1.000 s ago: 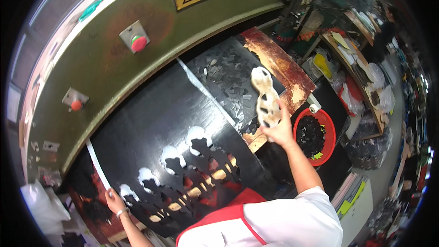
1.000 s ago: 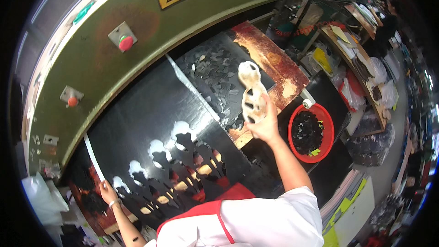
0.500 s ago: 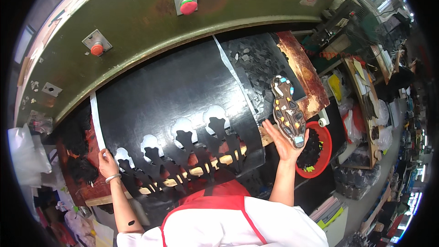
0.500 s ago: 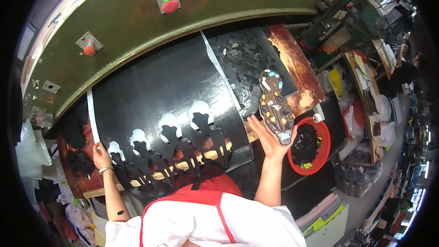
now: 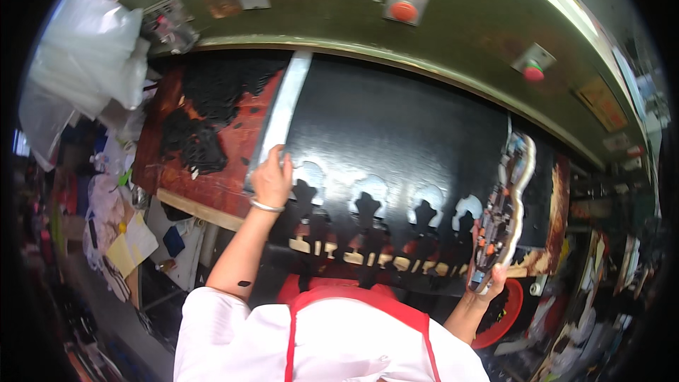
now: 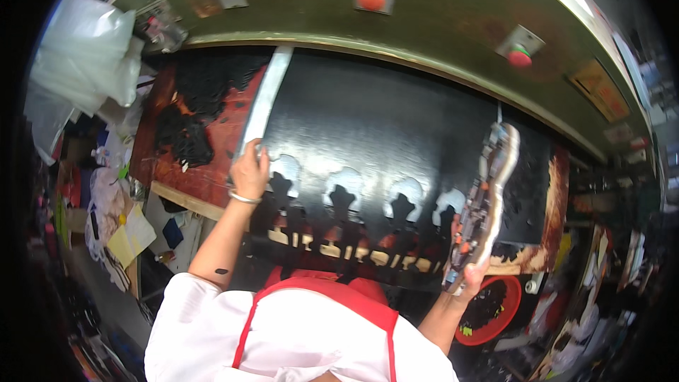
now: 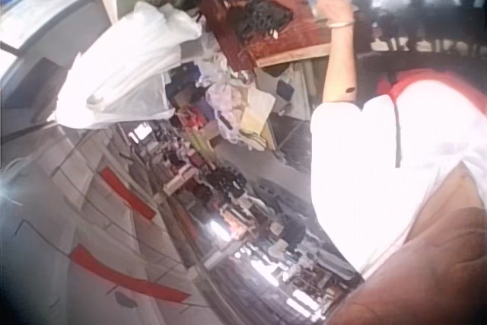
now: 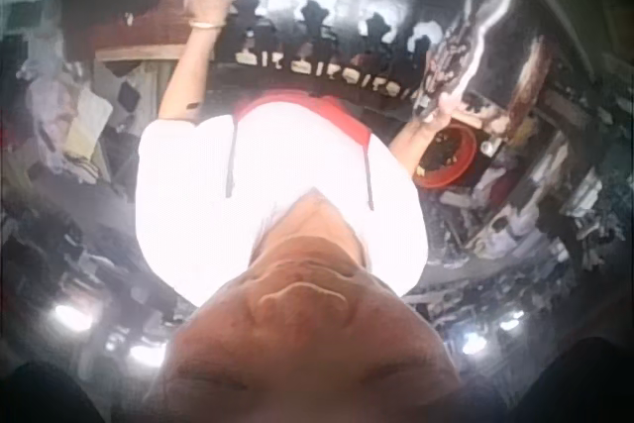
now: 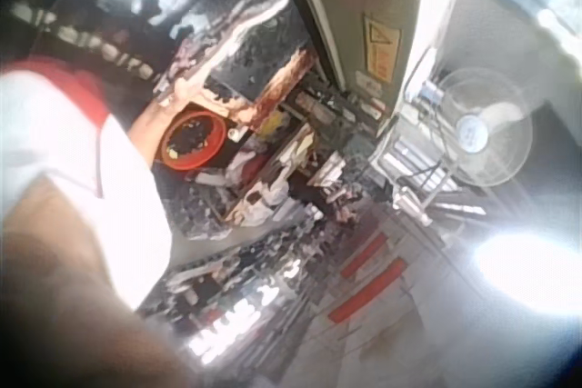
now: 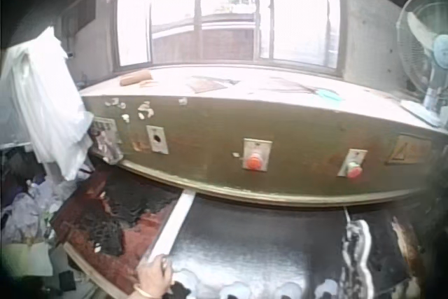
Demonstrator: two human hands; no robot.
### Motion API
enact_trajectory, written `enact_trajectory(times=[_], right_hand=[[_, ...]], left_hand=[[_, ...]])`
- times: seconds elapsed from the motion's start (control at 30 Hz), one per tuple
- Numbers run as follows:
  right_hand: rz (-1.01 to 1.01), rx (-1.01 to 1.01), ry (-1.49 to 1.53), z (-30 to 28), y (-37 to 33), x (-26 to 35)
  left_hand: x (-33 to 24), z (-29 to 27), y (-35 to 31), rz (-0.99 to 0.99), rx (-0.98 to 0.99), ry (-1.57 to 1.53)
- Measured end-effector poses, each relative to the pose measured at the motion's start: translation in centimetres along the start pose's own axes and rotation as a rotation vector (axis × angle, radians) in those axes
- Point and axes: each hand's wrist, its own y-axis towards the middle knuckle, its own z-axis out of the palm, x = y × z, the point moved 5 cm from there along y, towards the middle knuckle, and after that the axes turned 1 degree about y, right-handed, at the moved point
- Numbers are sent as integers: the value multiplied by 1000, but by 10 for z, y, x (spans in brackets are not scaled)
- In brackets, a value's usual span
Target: The person places black rubber sheets onto a cutting machine, presses a button to activate the blade, and removes cut rubber pieces shaped like shoe soles. The person repeats this process multiple times, collecting the cut pieces and placing them into a red basin.
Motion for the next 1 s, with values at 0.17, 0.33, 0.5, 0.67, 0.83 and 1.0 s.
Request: enact_trajectory(times=[0.17,0.33,0.5,0.67,0.83,1.0], right_hand=[[224,235,-168,109,50,-76],[-55,376,-885,207,83,-162],[-336,349,-1121,239,83,-185],[-257,449,-1057,222,117,-182],[-205,48,-852,135,174,-149],[-279,-285,-989,41,241,-78]], left_hand=[[1,-1,2,-67,59,-163],[-1,-2,3,-36,67,-251],[-1,1,8,-60,87,-269],[-4,9,30,-46,51,-285],[2,29,66,-89,79,-362],[17,30,85,-316,117,-664]])
